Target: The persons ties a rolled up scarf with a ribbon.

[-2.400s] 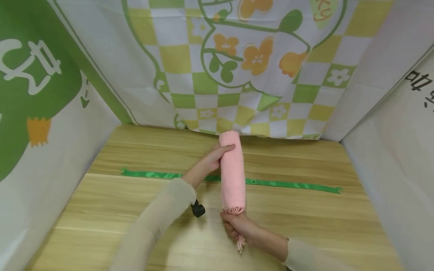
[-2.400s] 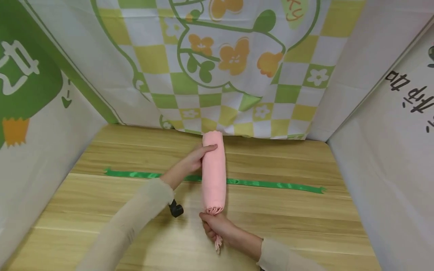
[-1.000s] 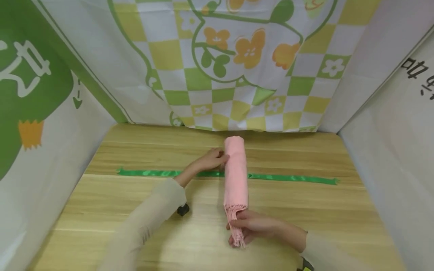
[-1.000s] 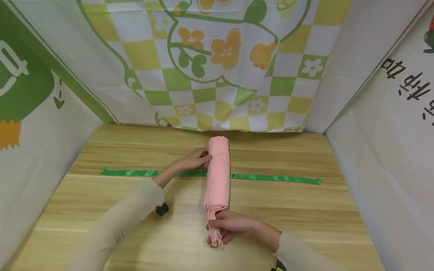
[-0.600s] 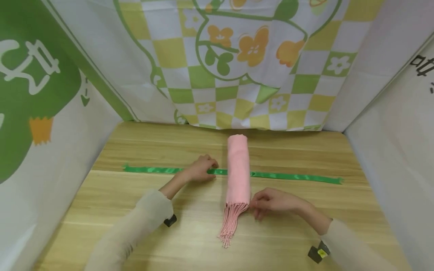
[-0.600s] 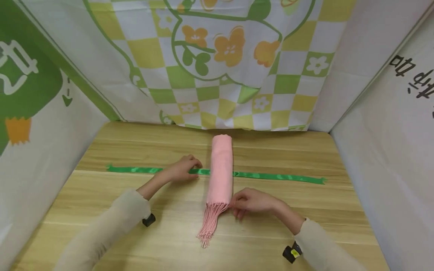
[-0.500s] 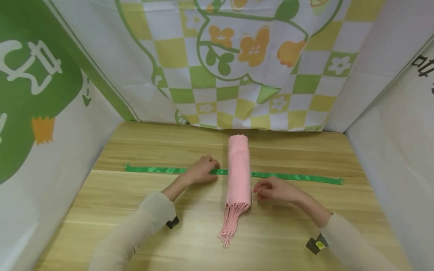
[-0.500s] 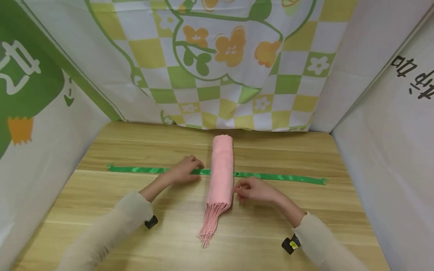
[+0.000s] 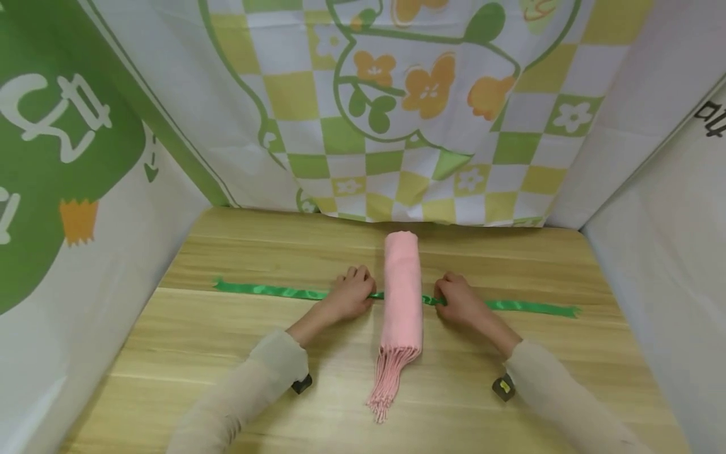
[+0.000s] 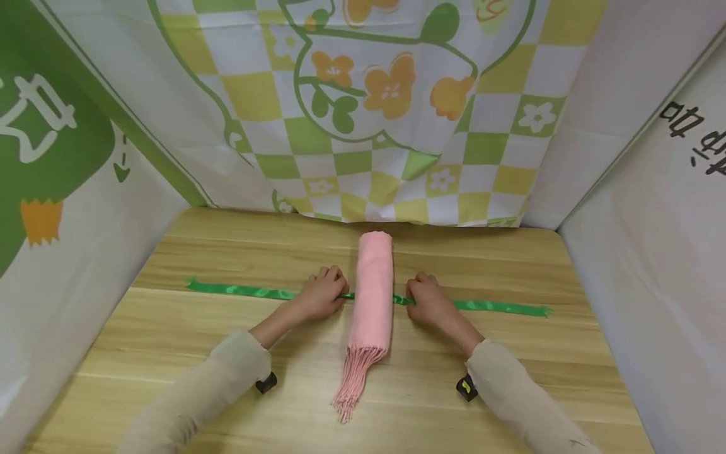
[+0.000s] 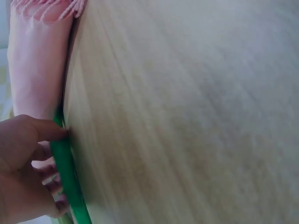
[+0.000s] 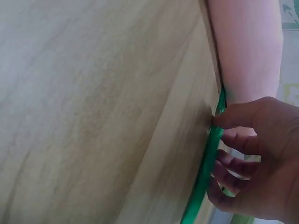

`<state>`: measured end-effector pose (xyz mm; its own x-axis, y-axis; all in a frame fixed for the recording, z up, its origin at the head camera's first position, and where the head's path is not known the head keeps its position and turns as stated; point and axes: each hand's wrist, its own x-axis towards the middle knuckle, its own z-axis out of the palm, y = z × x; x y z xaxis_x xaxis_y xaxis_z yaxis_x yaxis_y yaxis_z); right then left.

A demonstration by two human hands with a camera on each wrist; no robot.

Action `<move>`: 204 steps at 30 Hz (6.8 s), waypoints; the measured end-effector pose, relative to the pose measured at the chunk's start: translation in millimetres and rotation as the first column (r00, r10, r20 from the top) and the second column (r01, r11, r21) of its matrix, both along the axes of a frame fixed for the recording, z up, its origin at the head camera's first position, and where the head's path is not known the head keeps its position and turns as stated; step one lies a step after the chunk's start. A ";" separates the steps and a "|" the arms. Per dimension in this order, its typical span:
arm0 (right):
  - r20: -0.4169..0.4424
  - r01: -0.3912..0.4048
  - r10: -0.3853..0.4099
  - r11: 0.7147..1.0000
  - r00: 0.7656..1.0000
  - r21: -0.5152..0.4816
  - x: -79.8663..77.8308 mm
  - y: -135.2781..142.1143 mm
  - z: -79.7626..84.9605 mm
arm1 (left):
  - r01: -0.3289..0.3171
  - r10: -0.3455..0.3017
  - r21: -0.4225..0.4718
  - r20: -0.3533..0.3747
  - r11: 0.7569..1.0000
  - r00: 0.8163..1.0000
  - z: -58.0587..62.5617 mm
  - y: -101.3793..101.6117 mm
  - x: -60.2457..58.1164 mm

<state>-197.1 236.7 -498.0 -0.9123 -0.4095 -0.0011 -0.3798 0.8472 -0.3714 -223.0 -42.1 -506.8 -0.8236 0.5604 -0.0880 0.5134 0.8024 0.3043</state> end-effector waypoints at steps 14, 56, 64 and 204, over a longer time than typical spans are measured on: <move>0.251 0.019 -0.001 0.998 0.968 -0.067 -5.3 4.9 6.4 | -0.005 0.021 0.108 -0.146 0.994 0.989 1.6 1.1 3.3; 0.681 0.707 -0.212 0.331 0.701 -0.625 17.1 -34.6 -8.5 | -0.434 0.299 0.557 0.321 0.708 0.899 -9.2 18.1 31.0; 0.719 0.735 -0.154 0.117 0.678 -0.668 18.7 -50.5 -2.9 | -0.476 0.309 0.711 0.364 0.517 0.879 -12.1 29.2 30.2; 0.652 0.655 -0.066 0.065 0.756 -0.753 -17.9 -65.6 25.4 | -0.338 0.175 0.755 0.291 0.562 0.941 27.7 55.1 -14.0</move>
